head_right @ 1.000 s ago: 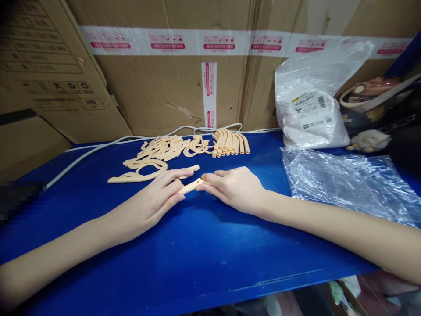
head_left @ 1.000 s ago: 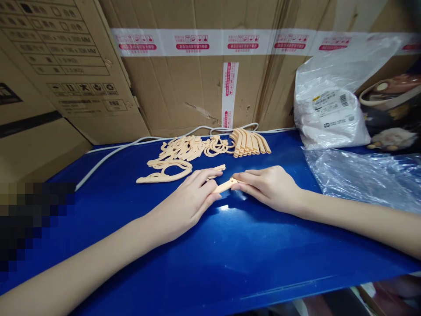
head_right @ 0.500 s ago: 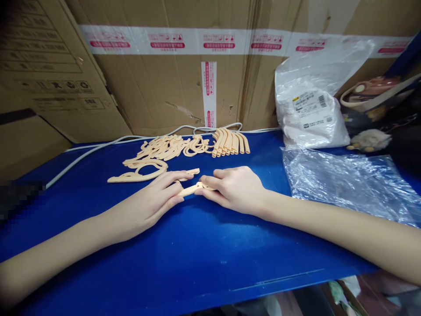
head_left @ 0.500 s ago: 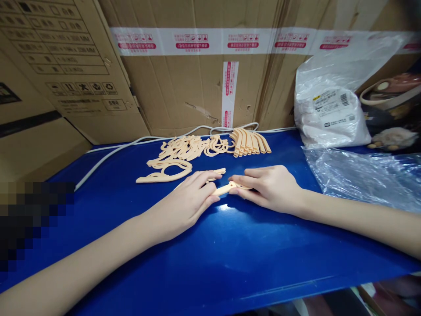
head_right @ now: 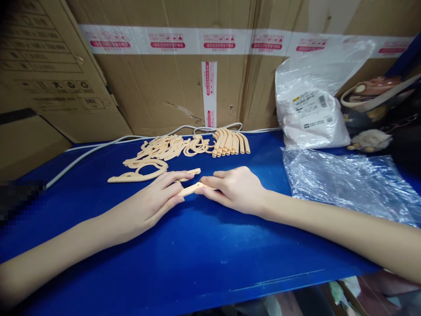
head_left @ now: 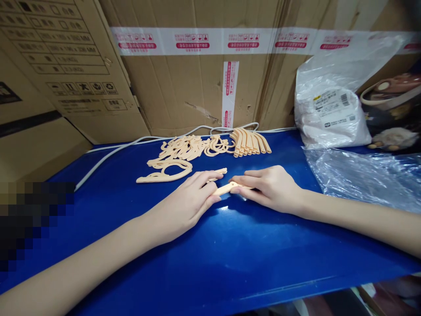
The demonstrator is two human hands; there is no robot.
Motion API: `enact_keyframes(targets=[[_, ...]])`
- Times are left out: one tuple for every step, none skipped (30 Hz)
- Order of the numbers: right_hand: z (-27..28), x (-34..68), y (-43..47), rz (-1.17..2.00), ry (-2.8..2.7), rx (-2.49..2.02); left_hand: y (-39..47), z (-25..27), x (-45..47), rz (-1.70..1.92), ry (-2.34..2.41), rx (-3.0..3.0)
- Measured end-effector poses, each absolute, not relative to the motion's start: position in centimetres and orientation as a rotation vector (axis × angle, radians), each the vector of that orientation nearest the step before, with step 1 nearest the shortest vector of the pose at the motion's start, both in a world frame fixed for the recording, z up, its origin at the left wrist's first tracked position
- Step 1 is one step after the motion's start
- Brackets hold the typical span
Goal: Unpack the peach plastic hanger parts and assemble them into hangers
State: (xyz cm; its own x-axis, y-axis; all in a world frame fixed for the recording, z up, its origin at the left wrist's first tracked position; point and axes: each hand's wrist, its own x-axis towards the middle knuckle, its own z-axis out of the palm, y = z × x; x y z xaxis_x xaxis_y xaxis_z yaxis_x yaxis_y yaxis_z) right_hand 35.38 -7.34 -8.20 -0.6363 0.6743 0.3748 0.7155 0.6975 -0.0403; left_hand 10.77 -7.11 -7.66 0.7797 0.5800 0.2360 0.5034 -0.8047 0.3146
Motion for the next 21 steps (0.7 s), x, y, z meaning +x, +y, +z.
enact_keyframes(targets=[[-8.21, 35.37, -7.38, -0.192, -2.544, -1.083, -7.11, -7.69, 10.76, 0.478, 0.845, 2.738], [-8.22, 35.35, -7.42, -0.219, -2.542, -1.079, -7.1, -7.73, 10.74, 0.48, 0.845, 2.739], [-8.2, 35.32, -7.47, -0.241, -2.543, -1.077, -7.1, -7.77, 10.72, 0.483, 0.845, 2.74], [-8.18, 35.29, -7.51, -0.26, -2.546, -1.073, -7.09, -7.82, 10.7, 0.486, 0.847, 2.742], [-8.14, 35.26, -7.54, -0.276, -2.549, -1.067, -7.08, -7.85, 10.68, 0.486, 0.848, 2.744], [-8.11, 35.22, -7.57, -0.291, -2.552, -1.062, -7.06, -7.88, 10.66, 0.482, 0.85, 2.747], [-8.07, 35.2, -7.59, -0.302, -2.555, -1.057, -7.05, -7.89, 10.65, 0.477, 0.851, 2.749], [-8.05, 35.19, -7.6, -0.312, -2.556, -1.054, -7.03, -7.89, 10.65, 0.47, 0.849, 2.75], [-8.03, 35.19, -7.6, -0.319, -2.557, -1.051, -7.02, -7.88, 10.65, 0.464, 0.848, 2.749], [-8.03, 35.21, -7.6, -0.324, -2.558, -1.048, -7.0, -7.86, 10.67, 0.46, 0.845, 2.746], [-8.03, 35.24, -7.59, -0.327, -2.562, -1.046, -7.0, -7.83, 10.7, 0.459, 0.842, 2.741], [-8.05, 35.27, -7.57, -0.329, -2.567, -1.044, -6.99, -7.8, 10.73, 0.46, 0.84, 2.737], [-8.07, 35.32, -7.55, -0.329, -2.574, -1.041, -7.0, -7.76, 10.75, 0.462, 0.838, 2.734], [-8.09, 35.36, -7.53, -0.328, -2.58, -1.037, -7.01, -7.74, 10.77, 0.462, 0.837, 2.733], [-8.11, 35.4, -7.5, -0.325, -2.584, -1.034, -7.03, -7.71, 10.77, 0.463, 0.838, 2.733], [-8.13, 35.42, -7.47, -0.321, -2.586, -1.031, -7.06, -7.7, 10.75, 0.465, 0.839, 2.734], [-8.14, 35.44, -7.45, -0.315, -2.586, -1.029, -7.09, -7.7, 10.72, 0.468, 0.839, 2.736], [-8.15, 35.45, -7.43, -0.309, -2.585, -1.026, -7.12, -7.7, 10.68, 0.47, 0.838, 2.739], [-8.16, 35.45, -7.42, -0.302, -2.584, -1.02, -7.14, -7.71, 10.63, 0.472, 0.836, 2.743], [-8.17, 35.45, -7.41, -0.299, -2.58, -1.015, -7.16, -7.72, 10.58, 0.473, 0.832, 2.747], [-8.17, 35.44, -7.41, -0.297, -2.577, -1.011, -7.17, -7.73, 10.55, 0.472, 0.827, 2.752]])
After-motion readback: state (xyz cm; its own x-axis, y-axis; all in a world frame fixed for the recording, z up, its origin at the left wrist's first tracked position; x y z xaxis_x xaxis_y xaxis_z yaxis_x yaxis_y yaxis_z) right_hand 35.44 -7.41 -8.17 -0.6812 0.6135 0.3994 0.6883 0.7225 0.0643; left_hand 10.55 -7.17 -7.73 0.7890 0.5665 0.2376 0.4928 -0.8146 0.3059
